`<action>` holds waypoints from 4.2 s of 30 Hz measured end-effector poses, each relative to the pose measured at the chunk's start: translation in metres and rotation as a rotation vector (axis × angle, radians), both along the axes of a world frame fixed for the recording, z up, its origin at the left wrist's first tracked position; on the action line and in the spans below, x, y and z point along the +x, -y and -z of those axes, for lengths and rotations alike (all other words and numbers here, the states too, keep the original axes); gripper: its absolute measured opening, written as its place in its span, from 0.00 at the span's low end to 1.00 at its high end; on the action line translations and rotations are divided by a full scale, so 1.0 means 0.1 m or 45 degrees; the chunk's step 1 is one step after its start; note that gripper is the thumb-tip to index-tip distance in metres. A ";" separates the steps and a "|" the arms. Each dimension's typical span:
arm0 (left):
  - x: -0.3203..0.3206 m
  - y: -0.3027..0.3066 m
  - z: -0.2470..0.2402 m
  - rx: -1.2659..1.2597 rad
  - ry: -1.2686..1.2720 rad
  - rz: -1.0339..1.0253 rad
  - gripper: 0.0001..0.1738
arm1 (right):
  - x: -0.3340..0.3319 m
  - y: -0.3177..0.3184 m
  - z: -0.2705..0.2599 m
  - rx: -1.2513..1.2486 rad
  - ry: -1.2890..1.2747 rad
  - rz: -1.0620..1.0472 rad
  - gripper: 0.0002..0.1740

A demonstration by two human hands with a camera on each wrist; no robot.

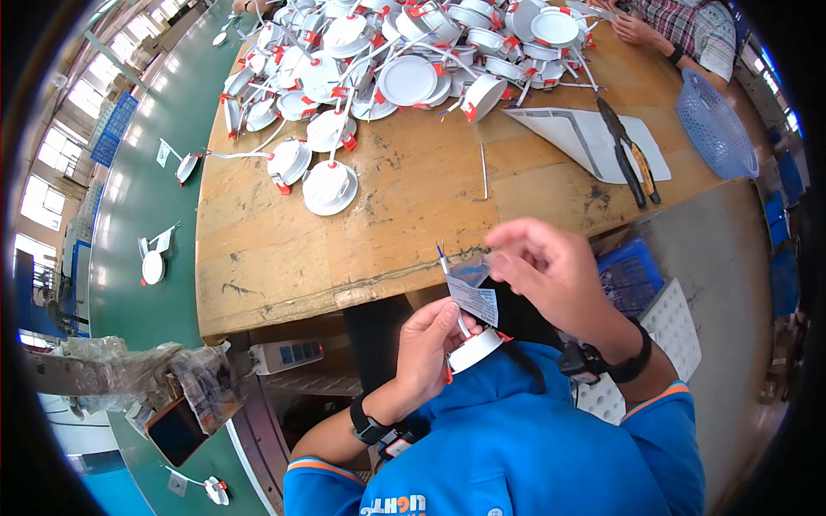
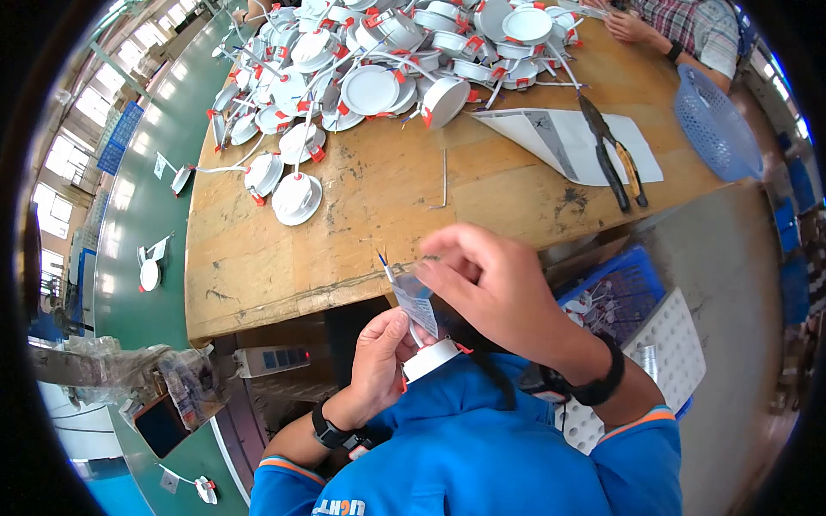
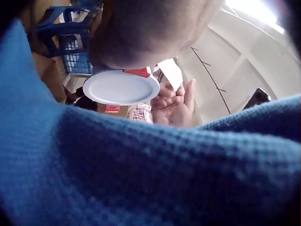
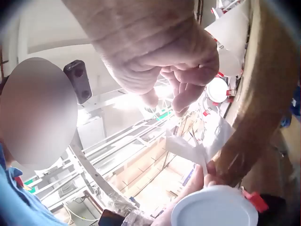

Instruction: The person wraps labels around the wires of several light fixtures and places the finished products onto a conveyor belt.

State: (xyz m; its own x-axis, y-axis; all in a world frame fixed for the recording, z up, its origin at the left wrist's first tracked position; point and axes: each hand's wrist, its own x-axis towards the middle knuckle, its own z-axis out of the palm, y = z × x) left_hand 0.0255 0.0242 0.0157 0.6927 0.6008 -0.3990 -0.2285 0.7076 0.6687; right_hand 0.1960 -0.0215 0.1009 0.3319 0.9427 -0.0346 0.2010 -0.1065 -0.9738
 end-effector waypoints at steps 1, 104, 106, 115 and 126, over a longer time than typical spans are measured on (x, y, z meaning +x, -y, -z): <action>-0.03 -0.01 0.02 -0.035 0.004 -0.016 0.13 | 0.01 0.07 0.03 -0.021 -0.056 -0.033 0.15; -0.08 0.03 0.18 -0.148 -0.024 -0.157 0.09 | -0.05 0.08 0.69 -0.128 0.025 0.012 0.10; -0.08 0.03 0.19 -0.143 -0.029 -0.161 0.09 | -0.05 0.08 0.70 -0.115 0.057 0.019 0.10; -0.05 0.04 0.13 -0.121 -0.117 -0.177 0.10 | -0.06 0.08 0.69 -0.125 0.068 0.019 0.11; -0.05 0.04 0.12 -0.110 -0.098 -0.163 0.10 | -0.07 0.08 0.63 -0.170 0.047 0.009 0.10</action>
State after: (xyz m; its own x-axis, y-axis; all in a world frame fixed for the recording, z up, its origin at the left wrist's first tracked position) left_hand 0.0205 0.0198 0.0033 0.5779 0.6436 -0.5017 -0.2712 0.7313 0.6258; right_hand 0.1888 -0.0292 0.0381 0.3418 0.9282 -0.1469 0.2355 -0.2359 -0.9428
